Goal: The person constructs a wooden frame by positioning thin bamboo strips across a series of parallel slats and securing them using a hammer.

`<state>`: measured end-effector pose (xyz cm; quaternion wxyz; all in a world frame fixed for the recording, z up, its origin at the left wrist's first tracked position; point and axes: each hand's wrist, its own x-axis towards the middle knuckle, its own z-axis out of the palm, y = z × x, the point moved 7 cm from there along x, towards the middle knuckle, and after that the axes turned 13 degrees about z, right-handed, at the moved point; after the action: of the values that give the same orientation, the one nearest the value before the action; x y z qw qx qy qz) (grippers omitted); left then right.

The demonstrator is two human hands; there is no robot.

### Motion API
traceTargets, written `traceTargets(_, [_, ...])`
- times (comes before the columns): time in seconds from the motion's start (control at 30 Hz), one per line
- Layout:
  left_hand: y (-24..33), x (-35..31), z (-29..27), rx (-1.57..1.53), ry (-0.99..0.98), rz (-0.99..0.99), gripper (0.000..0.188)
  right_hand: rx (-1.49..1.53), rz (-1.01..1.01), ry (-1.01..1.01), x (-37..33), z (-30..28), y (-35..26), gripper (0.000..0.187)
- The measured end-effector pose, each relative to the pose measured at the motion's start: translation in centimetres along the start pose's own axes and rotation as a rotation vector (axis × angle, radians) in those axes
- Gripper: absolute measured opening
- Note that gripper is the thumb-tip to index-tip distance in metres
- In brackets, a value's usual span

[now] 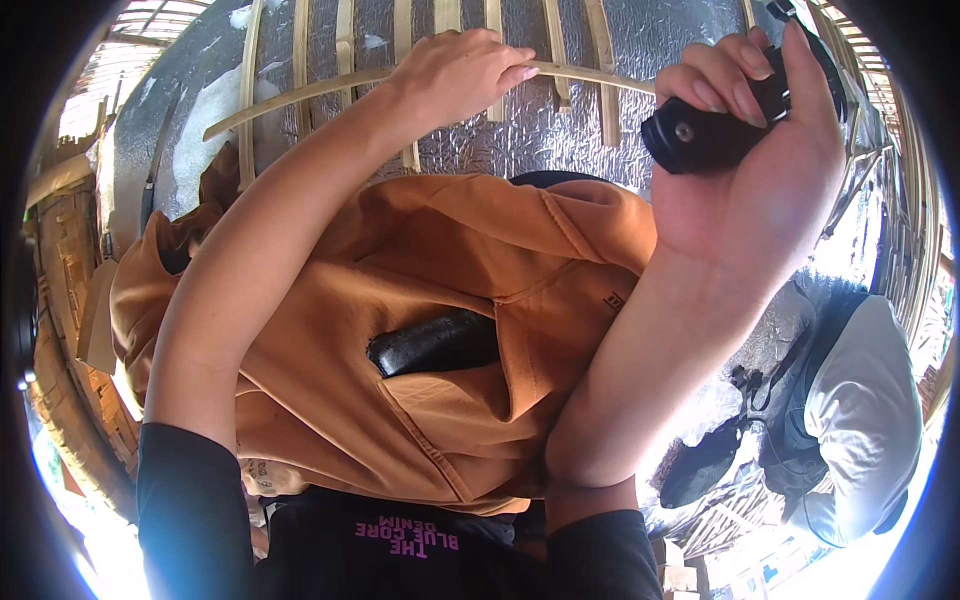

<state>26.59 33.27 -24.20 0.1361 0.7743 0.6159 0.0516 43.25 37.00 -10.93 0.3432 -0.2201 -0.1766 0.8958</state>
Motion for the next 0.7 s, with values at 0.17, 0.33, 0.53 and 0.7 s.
traceTargets(0.17, [-0.1, 0.3, -0.2, 0.005, 0.009, -0.004, 0.042, -0.053, -0.026, 0.022, 0.0, 0.1, -0.1, 0.016])
traceTargets(0.33, [0.1, 0.9, -0.2, -0.005, -0.013, -0.014, 0.042, -0.090, -0.094, 0.065, -0.2, -0.2, -0.6, 0.015])
traceTargets(0.53, [-0.1, 0.6, -0.1, -0.006, 0.033, 0.004, 0.042, -0.151, -0.078, 0.057, 0.3, 0.0, 0.0, 0.015])
traceTargets(0.7, [0.4, 0.9, -0.1, -0.029, 0.028, 0.015, 0.040, -0.127, -0.069, 0.053, 0.0, -0.1, -0.4, 0.015])
